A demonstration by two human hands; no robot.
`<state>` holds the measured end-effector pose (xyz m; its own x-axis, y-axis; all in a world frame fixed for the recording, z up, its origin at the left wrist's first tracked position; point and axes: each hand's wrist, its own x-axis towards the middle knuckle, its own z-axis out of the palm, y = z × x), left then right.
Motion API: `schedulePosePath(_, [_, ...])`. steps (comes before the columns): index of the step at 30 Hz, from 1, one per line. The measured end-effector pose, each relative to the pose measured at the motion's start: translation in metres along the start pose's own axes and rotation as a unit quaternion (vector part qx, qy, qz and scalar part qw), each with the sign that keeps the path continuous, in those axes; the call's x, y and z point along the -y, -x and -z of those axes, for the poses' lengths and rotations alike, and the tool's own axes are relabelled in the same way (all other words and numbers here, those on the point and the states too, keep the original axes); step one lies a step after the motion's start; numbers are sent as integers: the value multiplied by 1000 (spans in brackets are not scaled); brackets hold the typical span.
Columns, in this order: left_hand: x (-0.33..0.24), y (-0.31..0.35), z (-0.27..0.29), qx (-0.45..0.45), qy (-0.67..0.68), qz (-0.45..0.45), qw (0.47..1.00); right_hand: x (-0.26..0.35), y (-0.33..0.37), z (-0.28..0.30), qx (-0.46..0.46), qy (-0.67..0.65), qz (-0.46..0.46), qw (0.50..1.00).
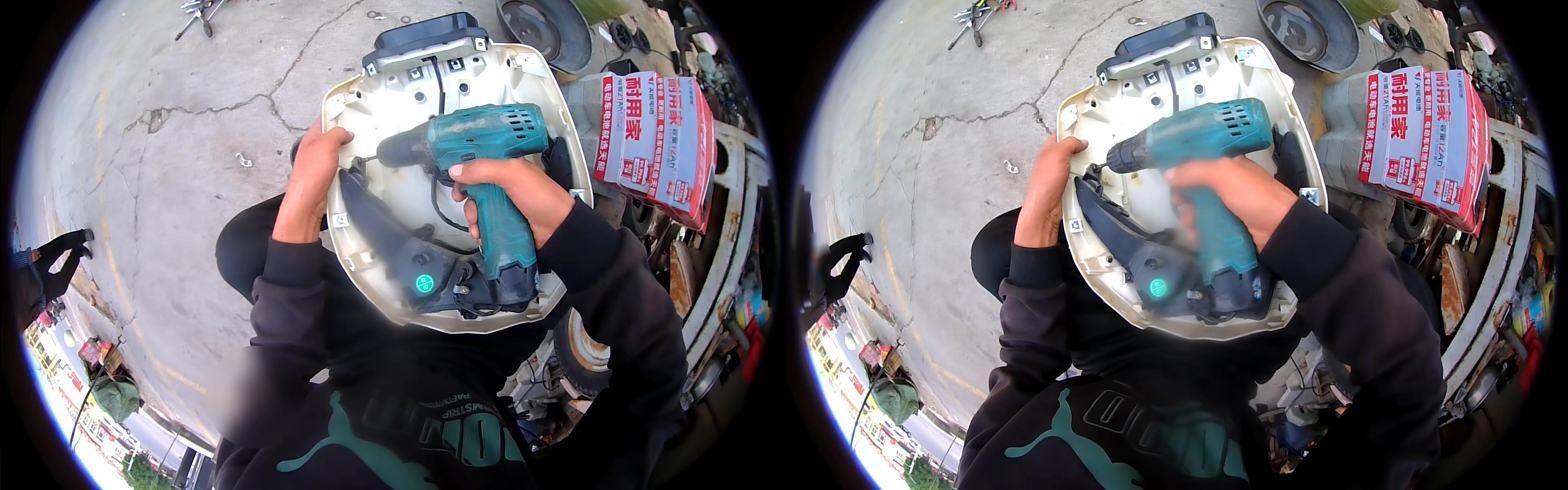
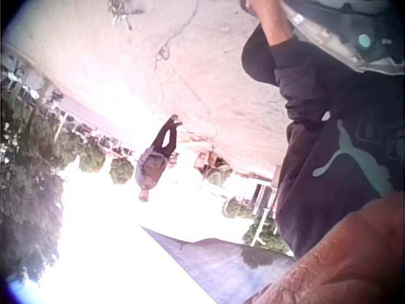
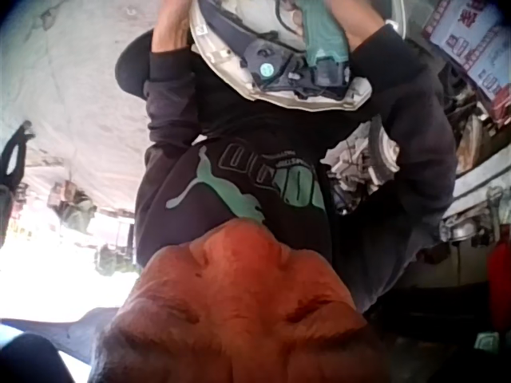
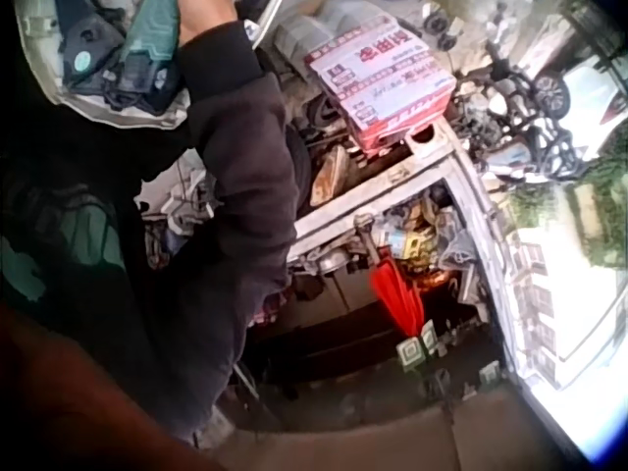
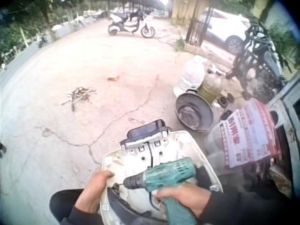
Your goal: The person uses a cordless drill to remove screws from a white motorcycle fairing held on their lap. They systematically unscrew fasteners, remove a black plastic component, and place the parts aside on the ground.
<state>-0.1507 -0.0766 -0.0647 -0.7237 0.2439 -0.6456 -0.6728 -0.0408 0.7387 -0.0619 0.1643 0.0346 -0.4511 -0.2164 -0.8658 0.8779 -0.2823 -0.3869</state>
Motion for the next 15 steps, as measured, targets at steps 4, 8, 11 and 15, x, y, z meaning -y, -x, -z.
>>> schedulePosePath(4, [-2,1,-1,-9,-13,12,1000,1,1,1,-9,-1,-12,1000])
schedulePosePath(8, [-2,0,-1,0,-10,3,1000,3,4,0,-6,1,-20,1000])
schedulePosePath(11, [-3,0,-1,-9,-23,-2,1000,3,4,-3,-14,-4,-4,1000])
schedulePosePath(15, [-2,1,-1,-6,-41,-5,999,3,4,-4,-14,-11,0,1000])
